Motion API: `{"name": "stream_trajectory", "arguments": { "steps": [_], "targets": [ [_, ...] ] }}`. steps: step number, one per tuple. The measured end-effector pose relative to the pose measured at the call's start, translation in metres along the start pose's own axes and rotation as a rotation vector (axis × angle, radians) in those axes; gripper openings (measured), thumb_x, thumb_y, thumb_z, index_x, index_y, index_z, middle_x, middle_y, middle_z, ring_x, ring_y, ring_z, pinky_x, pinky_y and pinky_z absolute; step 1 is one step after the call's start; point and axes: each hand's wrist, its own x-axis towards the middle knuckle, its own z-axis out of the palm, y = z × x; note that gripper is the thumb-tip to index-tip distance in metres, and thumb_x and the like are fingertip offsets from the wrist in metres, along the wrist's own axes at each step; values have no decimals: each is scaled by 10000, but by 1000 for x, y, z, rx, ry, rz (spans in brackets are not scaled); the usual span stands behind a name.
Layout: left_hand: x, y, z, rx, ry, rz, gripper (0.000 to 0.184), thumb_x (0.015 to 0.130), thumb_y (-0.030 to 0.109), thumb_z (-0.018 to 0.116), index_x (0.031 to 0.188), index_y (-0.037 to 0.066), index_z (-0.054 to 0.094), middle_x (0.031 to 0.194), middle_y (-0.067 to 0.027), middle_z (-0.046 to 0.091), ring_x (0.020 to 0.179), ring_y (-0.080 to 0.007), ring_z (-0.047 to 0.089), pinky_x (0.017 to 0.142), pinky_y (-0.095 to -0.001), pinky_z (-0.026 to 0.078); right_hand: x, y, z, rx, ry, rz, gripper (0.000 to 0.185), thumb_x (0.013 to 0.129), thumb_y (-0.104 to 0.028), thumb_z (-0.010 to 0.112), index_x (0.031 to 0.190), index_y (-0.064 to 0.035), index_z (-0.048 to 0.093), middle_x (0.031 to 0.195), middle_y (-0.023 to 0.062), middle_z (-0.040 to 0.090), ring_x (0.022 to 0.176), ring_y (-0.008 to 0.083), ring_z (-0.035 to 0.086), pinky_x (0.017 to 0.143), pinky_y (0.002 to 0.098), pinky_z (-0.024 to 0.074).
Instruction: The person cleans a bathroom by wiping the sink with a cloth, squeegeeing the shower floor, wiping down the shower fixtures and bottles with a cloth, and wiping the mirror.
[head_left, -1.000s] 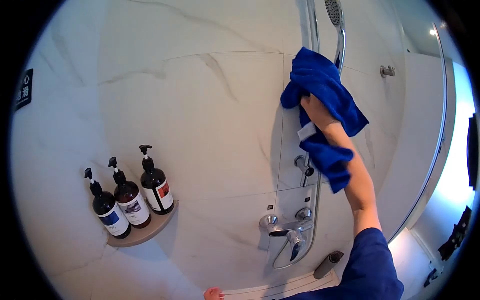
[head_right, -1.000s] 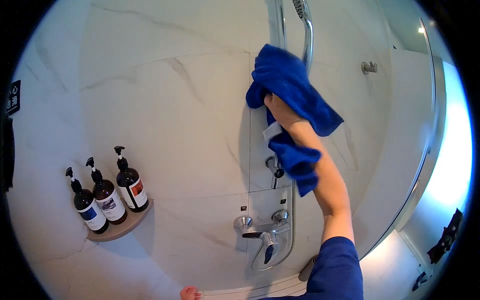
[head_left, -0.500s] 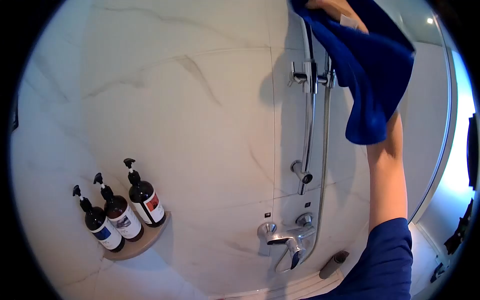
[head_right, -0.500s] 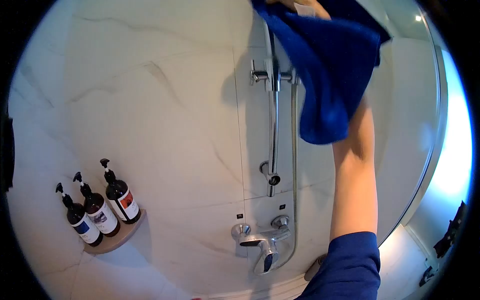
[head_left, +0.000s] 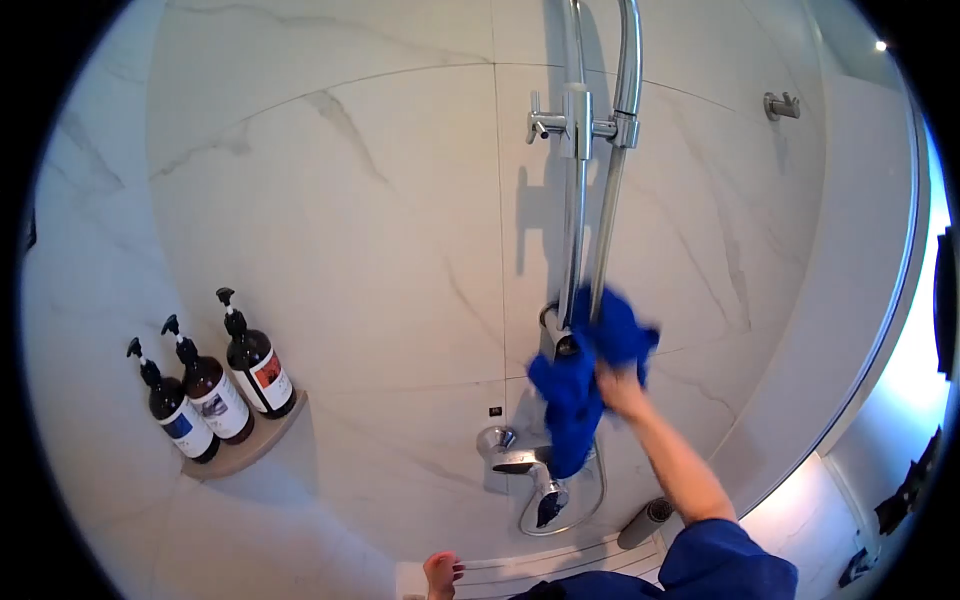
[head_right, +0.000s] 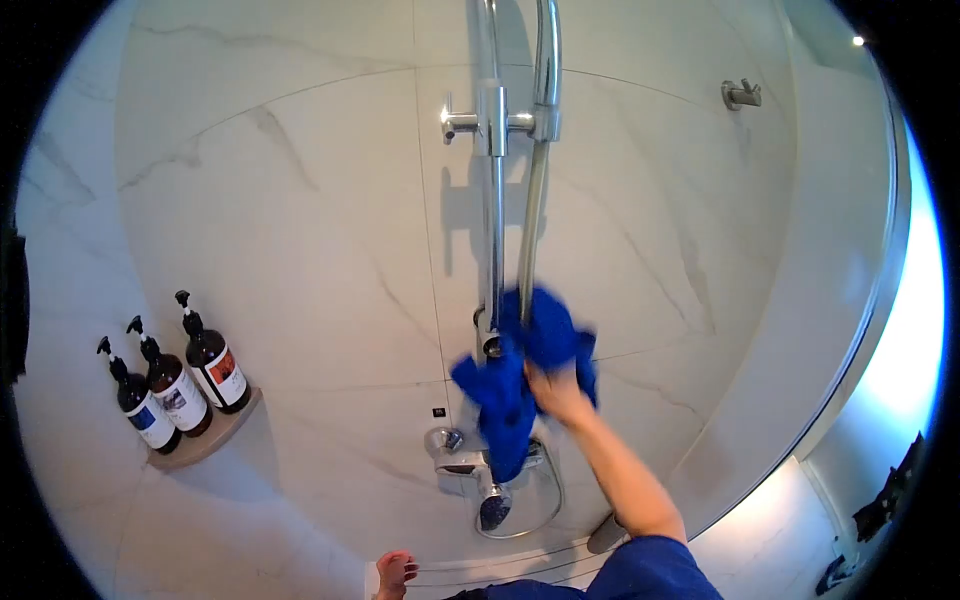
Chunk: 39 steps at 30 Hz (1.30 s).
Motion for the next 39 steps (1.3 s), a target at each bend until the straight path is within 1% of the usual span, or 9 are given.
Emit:
{"name": "stream_trajectory", "arguments": {
  "steps": [2,4,8,9,12,15,19,30,39],
  "targets": [
    [-7,-10,12,-34,37,-58,132,818,138,603,925,61,595,794,-62,616,609,-174,612,509,-294,489,-55,16,-15,321,-331,490,317,861,-113,526,1162,-16,527,1211,162,507,1173,281,435,1027,371,280],
    [-4,-26,12,-79,-21,-58,124,826,171,627,896,79,584,753,-69,607,582,-197,612,462,-303,478,-60,31,-25,126,-381,353,253,878,-108,507,1109,-15,554,1155,154,548,1119,280,484,980,378,340],
    [-30,-22,36,79,68,-126,146,833,162,624,925,55,588,758,-80,620,612,-177,620,491,-285,494,30,-18,-55,133,96,230,220,893,-63,455,1072,-15,573,1033,112,610,961,258,574,868,374,428],
    [-29,-34,35,62,67,-113,173,832,195,637,935,68,580,750,-72,611,595,-187,618,465,-287,483,51,-10,-55,-427,19,-206,213,886,-61,464,1058,-17,582,1026,138,611,931,294,586,863,380,429],
    [-42,-35,31,20,37,-130,174,834,185,632,949,65,580,756,-74,615,603,-189,622,472,-288,489,94,-18,-14,-479,16,-599,270,887,-159,494,1113,-22,548,971,182,600,869,363,561,866,396,426],
    [-51,-29,31,73,66,-190,165,836,172,624,952,64,578,775,-80,621,607,-192,619,472,-287,490,67,-7,-26,-44,244,-75,391,867,-222,511,1191,-6,471,1069,231,549,962,390,523,897,419,399],
    [-56,-43,4,-29,145,-280,168,837,176,607,965,72,576,782,-77,622,600,-188,614,480,-288,484,11,-6,-2,-45,145,85,411,855,-227,526,1194,-2,467,1083,231,543,978,387,520,901,417,396],
    [-58,-34,-25,75,74,-307,164,847,197,602,955,76,577,786,-71,626,610,-178,625,476,-285,477,-7,-92,124,-332,-403,-169,469,822,-240,567,1204,9,457,1123,231,527,1019,377,509,912,411,390],
    [-124,-109,-157,-232,431,-450,180,814,145,574,968,53,559,791,-113,603,577,-228,601,435,-301,461,-37,-51,62,-442,85,384,518,795,-251,600,1211,17,449,1155,231,513,1053,369,501,921,407,384]
  ]
}}
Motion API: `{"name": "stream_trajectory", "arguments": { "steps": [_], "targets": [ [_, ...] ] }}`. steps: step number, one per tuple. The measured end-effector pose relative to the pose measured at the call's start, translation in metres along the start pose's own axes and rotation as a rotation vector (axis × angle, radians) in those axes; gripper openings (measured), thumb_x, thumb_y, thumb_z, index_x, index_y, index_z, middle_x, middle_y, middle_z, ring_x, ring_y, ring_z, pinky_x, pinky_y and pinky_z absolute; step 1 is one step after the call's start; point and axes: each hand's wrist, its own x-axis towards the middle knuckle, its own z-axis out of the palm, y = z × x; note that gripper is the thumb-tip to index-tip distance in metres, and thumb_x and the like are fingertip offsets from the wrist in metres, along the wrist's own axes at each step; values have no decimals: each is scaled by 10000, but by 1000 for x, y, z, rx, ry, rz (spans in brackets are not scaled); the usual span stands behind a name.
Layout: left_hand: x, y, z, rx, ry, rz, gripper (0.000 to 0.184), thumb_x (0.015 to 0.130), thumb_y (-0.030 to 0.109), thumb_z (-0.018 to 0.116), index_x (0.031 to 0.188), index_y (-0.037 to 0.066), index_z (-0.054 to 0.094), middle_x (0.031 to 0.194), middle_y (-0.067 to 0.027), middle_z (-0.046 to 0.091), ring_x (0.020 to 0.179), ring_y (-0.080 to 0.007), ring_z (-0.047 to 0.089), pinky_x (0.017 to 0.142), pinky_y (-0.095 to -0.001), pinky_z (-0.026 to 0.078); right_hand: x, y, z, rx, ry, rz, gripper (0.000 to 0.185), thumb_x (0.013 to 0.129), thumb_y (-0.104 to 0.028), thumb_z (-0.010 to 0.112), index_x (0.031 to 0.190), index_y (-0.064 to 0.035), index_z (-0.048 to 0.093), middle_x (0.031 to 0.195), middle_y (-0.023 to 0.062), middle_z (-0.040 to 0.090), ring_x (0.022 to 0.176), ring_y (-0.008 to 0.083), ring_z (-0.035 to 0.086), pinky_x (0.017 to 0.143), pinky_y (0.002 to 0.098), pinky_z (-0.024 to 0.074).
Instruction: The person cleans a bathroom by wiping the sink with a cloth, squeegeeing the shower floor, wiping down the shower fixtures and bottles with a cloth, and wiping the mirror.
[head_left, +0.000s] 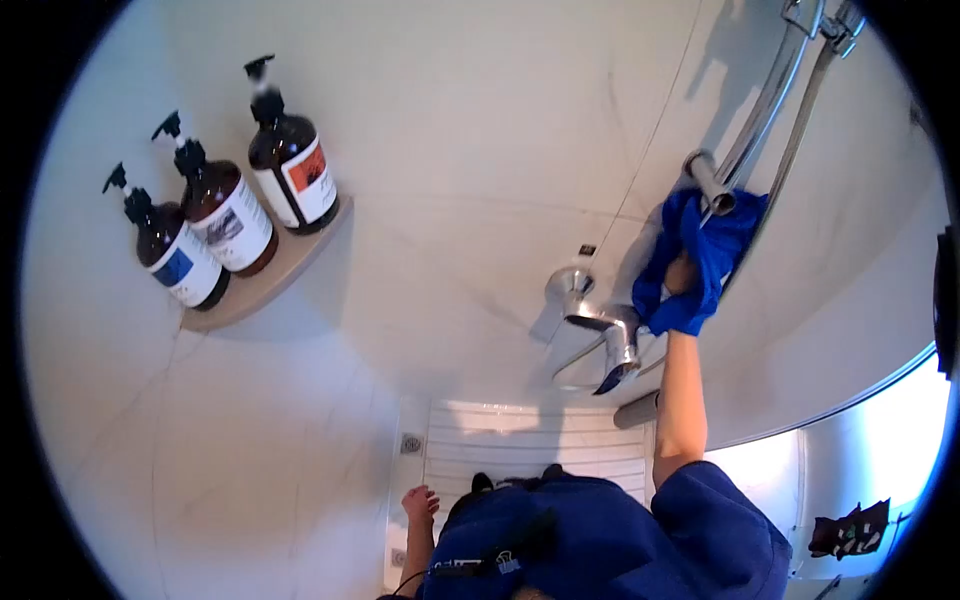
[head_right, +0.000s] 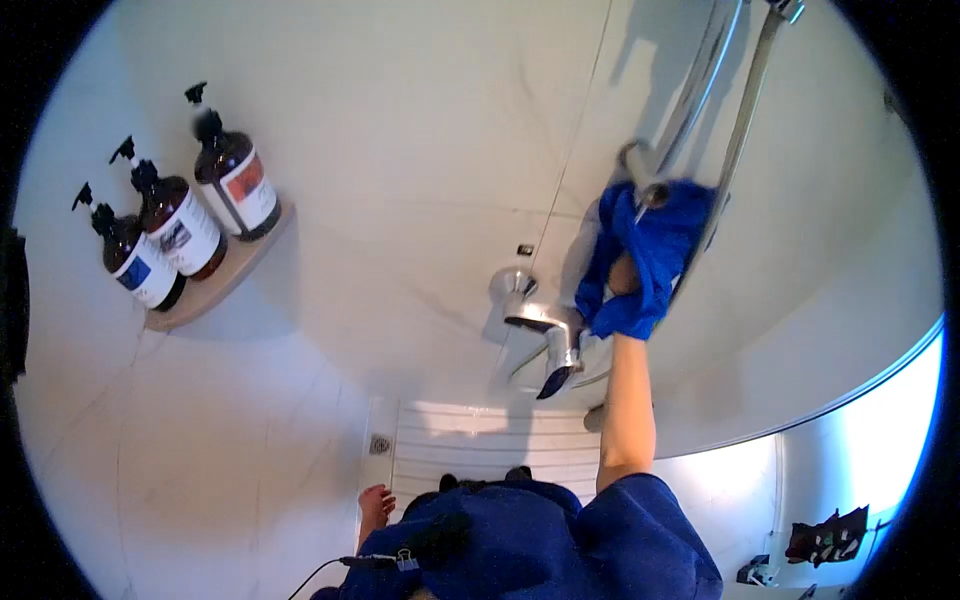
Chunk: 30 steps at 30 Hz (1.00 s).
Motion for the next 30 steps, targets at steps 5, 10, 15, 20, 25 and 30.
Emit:
{"name": "stream_trajectory", "arguments": {
  "steps": [5,10,15,20,25,30],
  "targets": [
    [14,44,44,198,-146,78,170,824,171,591,954,67,556,778,-87,606,563,-195,587,423,-285,442,-39,-76,-14,-236,-413,-265,495,768,-184,610,1216,-19,477,1171,256,501,1084,381,487,918,401,390],
    [-29,107,148,320,-350,314,147,844,175,577,957,82,576,799,-68,617,599,-155,599,476,-258,463,-37,-61,-32,272,-589,-285,302,762,-106,609,1063,-82,626,1068,138,606,1032,301,546,893,381,409],
    [-22,76,157,194,-381,218,148,834,175,585,961,98,591,781,-53,616,601,-157,601,470,-278,471,-2,-66,-58,-77,272,-424,470,710,-42,669,1157,-65,526,1123,212,540,1014,400,506,893,443,399],
    [15,44,128,155,-398,-9,164,824,189,598,954,94,570,757,-38,595,569,-173,585,452,-285,462,26,-15,-10,-97,321,-413,488,762,-119,692,1188,-11,481,1068,245,567,958,395,563,839,399,444],
    [6,61,109,130,-197,82,201,822,186,597,996,99,547,785,-46,590,605,-185,590,494,-300,464,2,-59,-73,236,155,-343,403,829,18,552,1229,-7,507,1087,178,614,953,214,600,837,295,464],
    [9,44,91,135,-167,-7,181,820,182,599,980,111,559,790,-49,592,615,-194,595,501,-311,467,-38,-101,8,158,-97,-358,500,791,-77,579,1268,-16,443,1213,198,497,1128,347,452,978,457,331]
  ]
}}
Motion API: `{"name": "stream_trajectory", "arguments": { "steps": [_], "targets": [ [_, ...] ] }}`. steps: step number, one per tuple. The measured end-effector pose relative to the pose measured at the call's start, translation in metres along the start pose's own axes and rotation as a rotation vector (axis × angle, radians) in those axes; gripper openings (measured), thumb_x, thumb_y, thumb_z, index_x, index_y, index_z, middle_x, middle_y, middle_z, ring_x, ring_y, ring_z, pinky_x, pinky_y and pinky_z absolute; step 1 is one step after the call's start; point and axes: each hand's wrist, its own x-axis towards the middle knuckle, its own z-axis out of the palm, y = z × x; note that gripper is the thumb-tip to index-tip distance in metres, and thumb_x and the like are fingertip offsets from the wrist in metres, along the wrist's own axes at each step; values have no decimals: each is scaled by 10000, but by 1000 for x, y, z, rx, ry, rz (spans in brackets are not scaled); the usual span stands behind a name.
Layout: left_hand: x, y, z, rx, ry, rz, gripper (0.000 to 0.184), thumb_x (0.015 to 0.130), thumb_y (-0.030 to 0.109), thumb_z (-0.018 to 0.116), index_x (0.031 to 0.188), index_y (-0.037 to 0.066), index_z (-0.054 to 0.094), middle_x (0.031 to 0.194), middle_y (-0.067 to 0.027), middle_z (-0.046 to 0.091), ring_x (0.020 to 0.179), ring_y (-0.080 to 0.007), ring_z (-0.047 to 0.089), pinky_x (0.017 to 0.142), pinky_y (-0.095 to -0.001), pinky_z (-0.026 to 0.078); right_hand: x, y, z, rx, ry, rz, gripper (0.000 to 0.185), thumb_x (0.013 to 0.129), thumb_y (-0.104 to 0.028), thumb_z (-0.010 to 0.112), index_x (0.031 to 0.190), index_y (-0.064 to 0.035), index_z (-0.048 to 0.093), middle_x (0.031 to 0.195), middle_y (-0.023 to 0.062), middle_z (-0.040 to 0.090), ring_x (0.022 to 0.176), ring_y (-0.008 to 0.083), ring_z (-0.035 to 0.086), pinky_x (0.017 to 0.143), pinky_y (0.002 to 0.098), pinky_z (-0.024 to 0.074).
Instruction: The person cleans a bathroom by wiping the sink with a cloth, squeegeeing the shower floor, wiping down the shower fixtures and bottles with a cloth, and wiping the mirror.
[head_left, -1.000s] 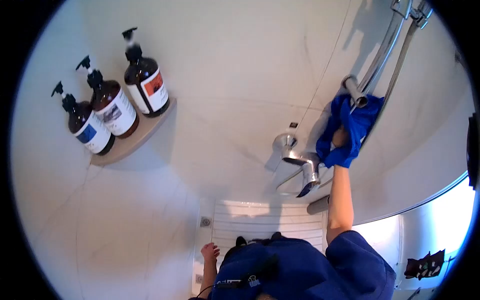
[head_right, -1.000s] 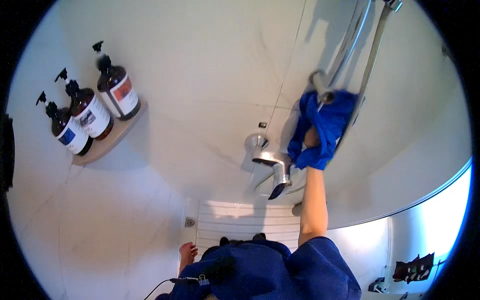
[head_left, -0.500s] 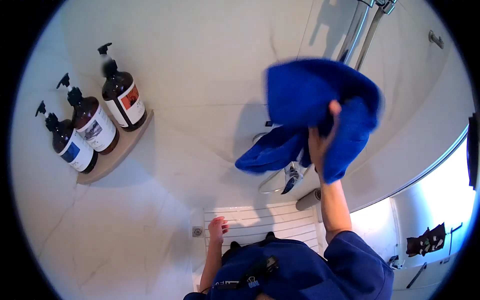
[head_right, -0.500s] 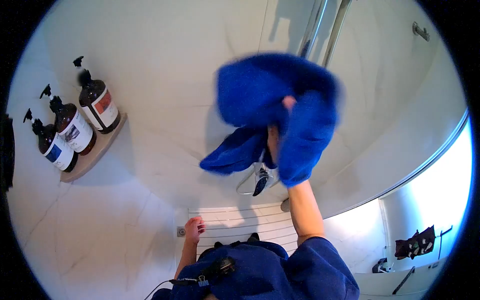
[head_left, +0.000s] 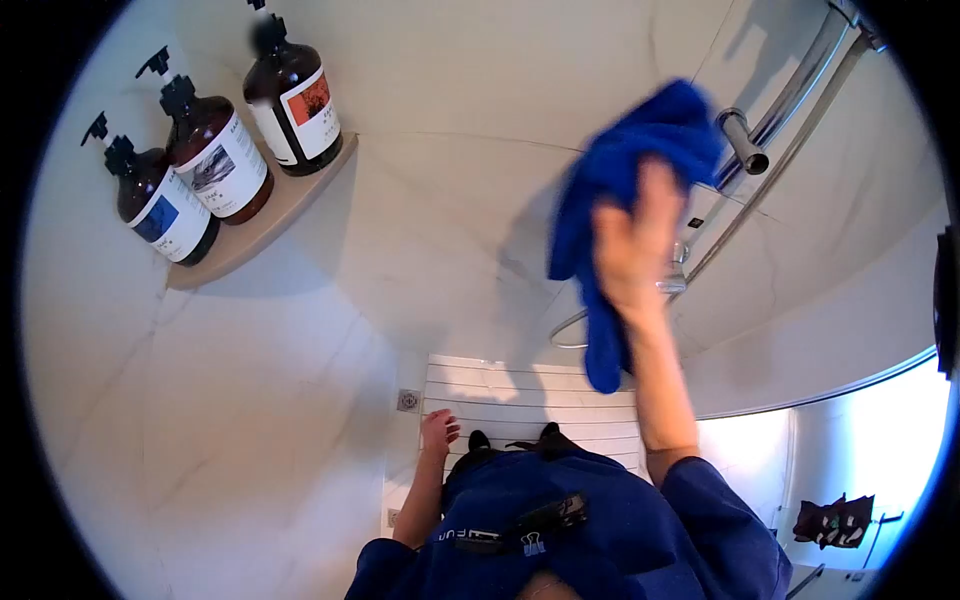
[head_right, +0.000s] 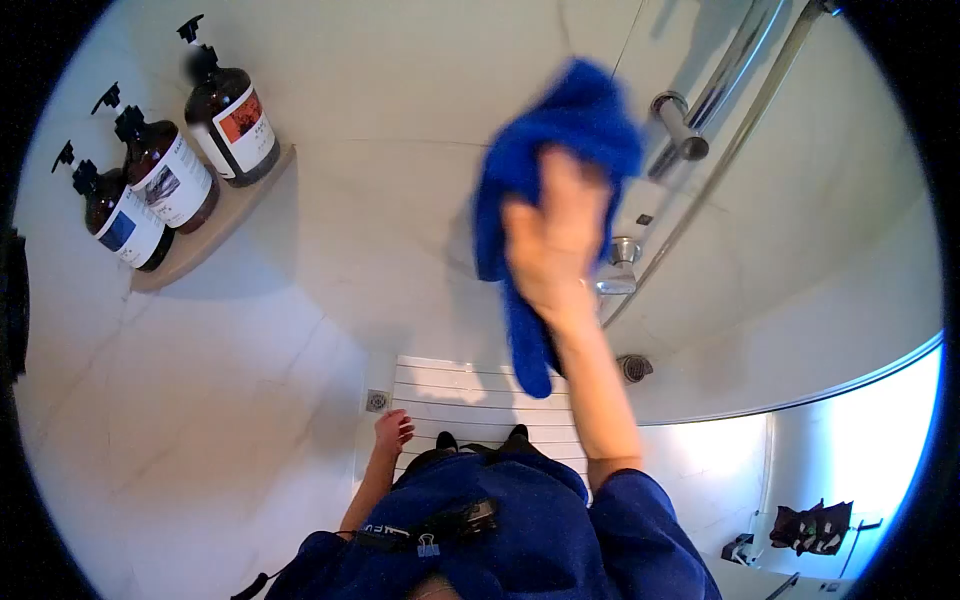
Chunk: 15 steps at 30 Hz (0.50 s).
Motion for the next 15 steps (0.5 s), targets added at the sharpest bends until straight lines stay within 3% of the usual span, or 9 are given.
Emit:
{"name": "stream_trajectory", "arguments": {
  "steps": [3,4,5,7,9,11,13,14,15],
  "targets": [
    [-10,-3,3,-14,-37,-9,185,820,197,609,977,111,561,805,-59,595,622,-204,605,510,-317,475,-57,-14,100,-221,-348,-63,436,789,-210,569,1187,-44,504,1110,226,519,1060,426,446,920,560,314],
    [-14,-6,2,-4,-37,-16,185,820,197,609,977,111,561,805,-59,595,622,-204,605,510,-317,475,-105,17,142,-219,-661,-80,385,811,-239,544,1157,-69,542,1118,230,532,1065,418,466,942,530,322],
    [-17,-8,-3,-46,-31,11,185,821,195,609,975,106,557,809,-67,595,625,-209,607,508,-321,478,-157,42,170,122,-423,-93,337,804,-199,558,1116,-72,570,1131,223,541,1083,401,478,966,491,325],
    [-25,-10,-18,-67,-12,60,200,821,193,611,982,96,543,822,-80,594,639,-220,610,510,-330,482,-226,54,167,301,-322,244,308,767,-47,558,1073,-16,568,1070,220,569,1034,380,513,949,446,362],
    [-35,-27,-49,-77,82,41,222,821,193,610,998,86,531,842,-89,593,657,-232,607,515,-340,482,-248,61,153,39,-422,677,271,763,-58,527,1027,0,553,1020,224,559,992,407,498,868,477,387],
    [-45,-57,-93,-147,236,-47,233,822,187,601,1012,78,523,859,-98,590,661,-245,598,512,-343,474,-250,86,161,11,51,917,291,716,-21,533,986,87,526,990,282,538,957,433,494,828,506,382],
    [-53,-81,-131,-181,309,-93,236,822,181,595,1019,74,520,865,-103,589,659,-250,593,507,-341,468,-216,78,159,-13,-111,1214,364,674,-22,545,983,160,483,1008,346,502,989,461,464,876,498,359],
    [-59,-88,-145,-199,362,-148,227,823,175,591,1011,72,516,861,-108,588,648,-253,588,499,-339,461,-229,88,181,-125,130,1002,439,648,-25,555,1017,188,450,1019,370,476,1020,470,437,949,470,316],
    [-59,-88,-150,-221,412,-197,218,824,168,587,1003,69,512,856,-112,586,636,-256,582,492,-336,455,-215,61,171,-82,208,1009,502,631,-13,567,1082,166,436,1079,354,467,1072,466,407,1010,432,259]
  ]
}}
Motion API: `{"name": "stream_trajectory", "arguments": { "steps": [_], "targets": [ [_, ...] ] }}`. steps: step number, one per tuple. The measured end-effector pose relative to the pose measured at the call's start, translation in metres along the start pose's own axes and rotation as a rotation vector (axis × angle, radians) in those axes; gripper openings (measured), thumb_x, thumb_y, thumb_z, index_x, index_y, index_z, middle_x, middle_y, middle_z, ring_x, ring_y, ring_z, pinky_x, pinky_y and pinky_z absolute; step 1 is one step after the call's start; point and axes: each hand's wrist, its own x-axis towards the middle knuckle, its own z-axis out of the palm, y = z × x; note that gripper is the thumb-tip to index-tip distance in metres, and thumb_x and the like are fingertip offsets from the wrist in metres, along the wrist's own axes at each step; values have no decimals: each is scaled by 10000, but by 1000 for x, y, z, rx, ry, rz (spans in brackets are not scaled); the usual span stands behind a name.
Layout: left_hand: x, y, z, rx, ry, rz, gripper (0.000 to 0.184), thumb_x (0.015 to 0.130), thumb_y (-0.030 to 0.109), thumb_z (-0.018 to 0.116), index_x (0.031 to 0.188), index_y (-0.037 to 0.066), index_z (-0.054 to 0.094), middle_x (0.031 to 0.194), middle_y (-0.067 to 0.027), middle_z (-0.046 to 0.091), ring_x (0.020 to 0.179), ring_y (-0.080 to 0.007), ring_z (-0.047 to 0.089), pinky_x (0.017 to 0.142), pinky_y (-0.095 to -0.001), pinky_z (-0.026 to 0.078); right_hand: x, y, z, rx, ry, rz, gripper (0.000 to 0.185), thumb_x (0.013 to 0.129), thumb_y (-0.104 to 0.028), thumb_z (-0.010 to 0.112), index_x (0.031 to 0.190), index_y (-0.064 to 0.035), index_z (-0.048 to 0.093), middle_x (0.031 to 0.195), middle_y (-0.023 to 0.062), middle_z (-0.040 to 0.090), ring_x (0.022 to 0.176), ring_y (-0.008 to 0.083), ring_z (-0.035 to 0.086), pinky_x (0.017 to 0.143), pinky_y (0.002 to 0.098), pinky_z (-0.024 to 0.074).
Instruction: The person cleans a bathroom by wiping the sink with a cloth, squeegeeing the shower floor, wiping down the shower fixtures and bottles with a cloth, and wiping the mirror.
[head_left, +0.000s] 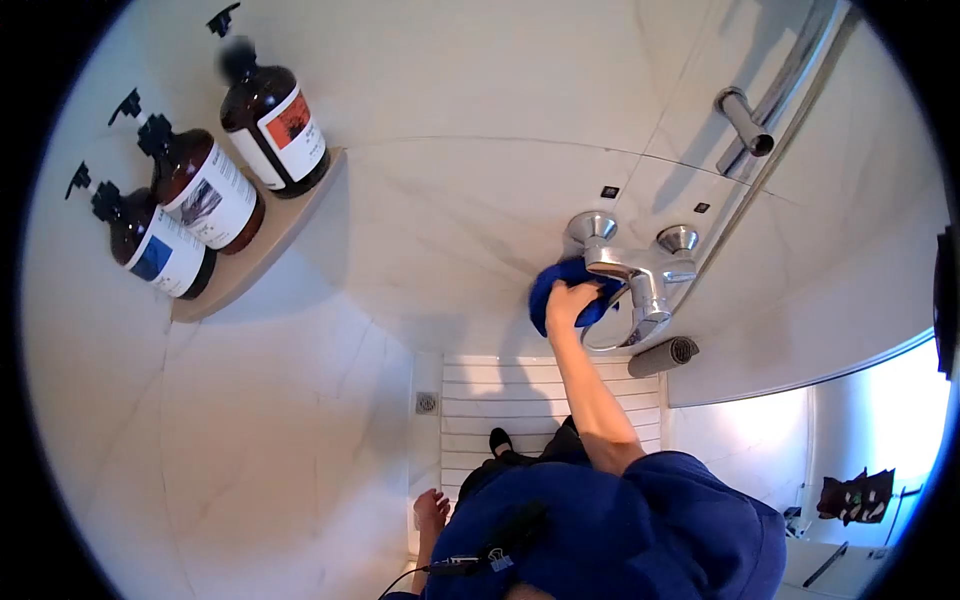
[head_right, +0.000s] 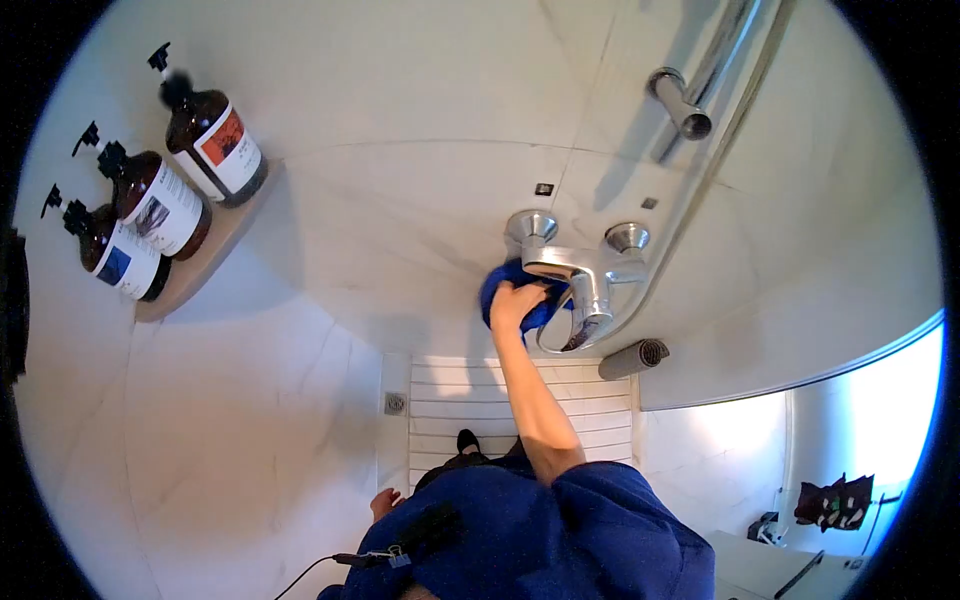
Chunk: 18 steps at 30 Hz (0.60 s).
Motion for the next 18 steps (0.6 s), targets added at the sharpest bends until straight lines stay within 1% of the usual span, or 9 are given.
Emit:
{"name": "stream_trajectory", "arguments": {
  "steps": [4,7,8,9,12,13,15,16,18],
  "targets": [
    [13,15,25,163,-126,34,235,823,212,594,993,77,504,856,-105,580,672,-246,580,488,-331,447,-13,-65,-75,411,-584,-177,452,650,-30,636,1083,32,522,1051,214,559,1001,404,510,911,384,385],
    [29,47,87,251,-565,166,261,818,268,618,985,105,503,857,-89,574,702,-226,582,499,-348,455,-5,-114,-124,478,-500,-502,352,692,-69,677,1011,14,554,910,152,596,845,292,579,781,348,446],
    [-18,65,125,153,-585,124,273,831,239,622,1053,127,508,948,-92,581,793,-239,593,606,-367,496,4,-124,-140,442,-490,-531,335,709,-85,679,1004,15,558,952,155,593,894,292,572,823,355,427],
    [-9,61,138,-70,-995,154,352,853,217,604,1172,129,484,1122,-114,549,966,-268,565,749,-428,499,13,-137,-157,364,-413,-600,331,715,-100,674,1006,12,563,991,160,590,941,307,561,851,374,416],
    [-195,118,228,-64,-1484,335,662,860,477,488,1366,129,239,1326,-158,381,1160,-290,443,959,-403,368,32,-158,-196,-107,-206,-1039,353,739,-142,654,1046,1,556,1057,169,576,1023,351,529,907,434,387],
    [-238,129,248,-46,-1639,453,772,863,563,449,1431,128,157,1394,-173,326,1225,-297,402,1030,-394,324,40,-153,-194,-128,-319,-1003,494,665,-110,680,1118,10,525,1164,210,492,1145,384,419,873,467,411],
    [-271,142,280,141,-1847,944,746,870,577,436,1419,134,193,1377,-168,336,1203,-288,416,985,-387,365,63,-171,-188,-364,-389,-861,493,650,-99,678,1102,15,520,1126,207,516,1106,379,456,852,461,431],
    [-275,141,291,139,-1846,950,746,870,577,436,1419,134,193,1377,-168,336,1203,-288,416,985,-387,365,78,-180,-183,-595,-449,-710,491,634,-89,676,1085,20,514,1087,204,540,1066,374,492,830,455,452],
    [-278,143,312,27,-1478,209,559,919,397,456,1374,117,293,1328,-146,403,1142,-262,469,933,-381,416,109,-150,-151,-717,-666,-774,500,588,-77,688,1047,7,508,957,170,601,916,360,589,739,423,496]
  ]
}}
